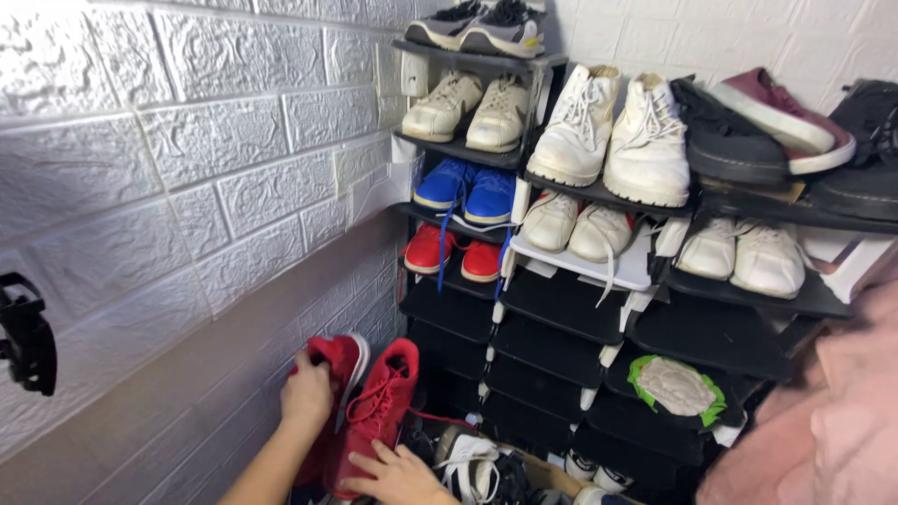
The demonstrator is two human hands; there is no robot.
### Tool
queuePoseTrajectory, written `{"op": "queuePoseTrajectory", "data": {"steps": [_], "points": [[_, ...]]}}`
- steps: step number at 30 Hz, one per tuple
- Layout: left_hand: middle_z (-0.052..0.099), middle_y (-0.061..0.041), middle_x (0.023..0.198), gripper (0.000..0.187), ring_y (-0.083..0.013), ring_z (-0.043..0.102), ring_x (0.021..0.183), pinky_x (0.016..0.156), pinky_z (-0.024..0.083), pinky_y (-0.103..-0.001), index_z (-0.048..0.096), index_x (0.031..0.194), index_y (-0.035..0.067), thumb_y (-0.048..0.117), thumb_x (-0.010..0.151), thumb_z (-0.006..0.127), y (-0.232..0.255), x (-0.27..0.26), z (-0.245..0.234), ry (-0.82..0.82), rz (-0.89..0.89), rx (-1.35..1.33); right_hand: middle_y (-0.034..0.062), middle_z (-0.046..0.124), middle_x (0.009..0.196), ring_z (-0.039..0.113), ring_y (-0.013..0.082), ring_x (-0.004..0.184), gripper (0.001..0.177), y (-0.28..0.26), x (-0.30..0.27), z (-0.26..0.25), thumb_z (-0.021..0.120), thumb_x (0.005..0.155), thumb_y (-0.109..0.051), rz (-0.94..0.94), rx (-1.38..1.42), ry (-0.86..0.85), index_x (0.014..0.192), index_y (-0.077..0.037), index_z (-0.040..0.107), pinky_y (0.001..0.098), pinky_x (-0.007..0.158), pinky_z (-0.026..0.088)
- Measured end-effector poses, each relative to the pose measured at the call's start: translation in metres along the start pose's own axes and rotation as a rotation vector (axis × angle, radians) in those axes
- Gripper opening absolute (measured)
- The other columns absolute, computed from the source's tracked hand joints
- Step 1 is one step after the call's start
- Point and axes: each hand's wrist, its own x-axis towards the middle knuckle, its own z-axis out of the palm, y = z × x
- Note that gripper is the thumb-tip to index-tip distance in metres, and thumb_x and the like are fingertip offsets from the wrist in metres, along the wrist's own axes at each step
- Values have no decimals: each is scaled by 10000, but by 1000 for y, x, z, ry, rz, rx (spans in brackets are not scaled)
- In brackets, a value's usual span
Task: The person removes multiple pairs of shoes from a multi-tiered shoe rack and places them on the floor. They then rearrange the shoes on the floor and place some back onto the rack in a different order.
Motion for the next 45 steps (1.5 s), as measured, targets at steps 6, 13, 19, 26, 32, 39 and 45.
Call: {"op": "queuePoseTrajectory", "data": {"steps": [6,13,19,26,32,39,45], "points": [[392,-269,1371,843,-515,663,1010,869,585,-536,461,1422,247,216,684,868,-22,0,41,-104,11,-119,95,460,1605,421,440,1449,513,-6,2,-10,595,922,-188,0,-1,28,1424,-297,604,612,1033,440],[382,-212,1466,822,-441,715,951,787,614,-521,333,1495,310,246,814,790,-5,-32,4,-97,-25,-67,108,504,1577,472,396,1426,503,-14,-3,-33,619,894,-151,-8,23,66,1391,-224,628,576,1059,431],[430,-200,1401,800,-399,731,914,761,619,-505,344,1493,288,241,819,771,-4,-31,2,-84,18,8,123,558,1525,531,363,1379,460,-17,2,-58,628,887,-128,-38,36,139,1344,-169,655,486,1056,455],[487,-148,1300,620,-345,688,983,693,645,-435,446,1395,169,176,838,717,24,-24,-10,28,99,272,102,655,1228,623,275,1109,276,13,14,-93,623,885,-122,-37,-30,217,1153,-75,667,429,893,492],[562,-164,1162,384,-366,613,1081,782,612,-440,613,1119,67,112,750,709,64,17,-21,104,409,93,84,685,1088,616,303,1032,137,98,11,-154,660,791,-143,295,-155,298,917,-108,699,455,820,496],[603,-232,1295,424,-399,577,1249,1034,509,-446,620,1196,17,31,773,661,145,106,6,243,892,-231,160,529,1396,534,365,1230,346,211,3,-187,649,810,-87,615,-204,398,1153,-51,666,472,1046,461],[433,-279,1518,630,-455,436,1409,1150,429,-478,405,1482,-25,67,873,536,216,182,45,322,1002,53,170,333,1579,428,386,1375,550,257,16,-197,597,850,-51,775,-120,246,1394,-96,524,476,1067,450]]}}
